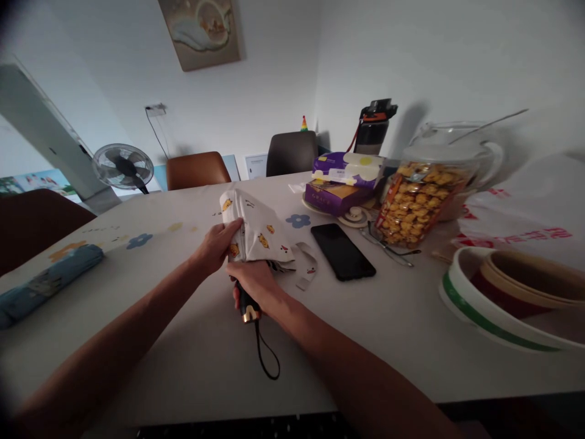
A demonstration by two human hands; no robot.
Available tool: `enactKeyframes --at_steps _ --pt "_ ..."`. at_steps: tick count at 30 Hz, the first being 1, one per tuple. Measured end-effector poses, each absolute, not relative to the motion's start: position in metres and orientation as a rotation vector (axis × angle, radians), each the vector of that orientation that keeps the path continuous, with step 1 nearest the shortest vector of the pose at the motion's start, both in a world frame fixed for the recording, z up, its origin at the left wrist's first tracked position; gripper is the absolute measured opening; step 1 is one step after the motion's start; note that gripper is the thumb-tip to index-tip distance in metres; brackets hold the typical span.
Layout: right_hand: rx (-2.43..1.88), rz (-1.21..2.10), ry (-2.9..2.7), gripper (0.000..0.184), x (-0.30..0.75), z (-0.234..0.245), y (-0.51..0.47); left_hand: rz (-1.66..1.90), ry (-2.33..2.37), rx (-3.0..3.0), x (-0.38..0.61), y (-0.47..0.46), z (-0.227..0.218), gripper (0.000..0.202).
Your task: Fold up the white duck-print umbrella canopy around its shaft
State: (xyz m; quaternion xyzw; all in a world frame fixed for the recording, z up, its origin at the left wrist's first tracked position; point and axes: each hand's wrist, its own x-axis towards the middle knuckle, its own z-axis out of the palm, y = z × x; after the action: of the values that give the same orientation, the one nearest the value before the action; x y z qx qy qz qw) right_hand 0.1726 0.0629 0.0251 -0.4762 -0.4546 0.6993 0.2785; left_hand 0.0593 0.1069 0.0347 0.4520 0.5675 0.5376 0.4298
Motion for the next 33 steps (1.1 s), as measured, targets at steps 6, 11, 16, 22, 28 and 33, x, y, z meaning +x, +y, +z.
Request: enactKeyframes --at_steps 6,11,16,22,28,33 --pt "-1.115 1.999 -1.218 0.022 0.172 0.025 0.059 1.316 1.111 0.917 0.055 0.109 0.036 0.037" --pt "-0.895 2.130 -1.229 0.023 0.176 0.026 0.058 1.160 0.923 0.827 0.053 0.105 0.045 0.048" --pt "-0.803 2.176 -1.286 0.022 0.178 0.023 0.058 1.161 0.880 0.858 0.052 0.102 0.044 0.053" --pt "-0.869 2.149 -1.256 0.014 0.176 0.024 0.057 1.233 0.946 0.869 0.051 0.104 0.035 0.056" --pt "-0.885 2.114 -1.171 0.024 0.178 0.028 0.060 1.245 0.977 0.938 0.048 0.107 0.034 0.059" --pt "-0.939 2.085 -1.268 0.021 0.177 0.025 0.060 1.256 0.992 0.921 0.046 0.108 0.033 0.060"
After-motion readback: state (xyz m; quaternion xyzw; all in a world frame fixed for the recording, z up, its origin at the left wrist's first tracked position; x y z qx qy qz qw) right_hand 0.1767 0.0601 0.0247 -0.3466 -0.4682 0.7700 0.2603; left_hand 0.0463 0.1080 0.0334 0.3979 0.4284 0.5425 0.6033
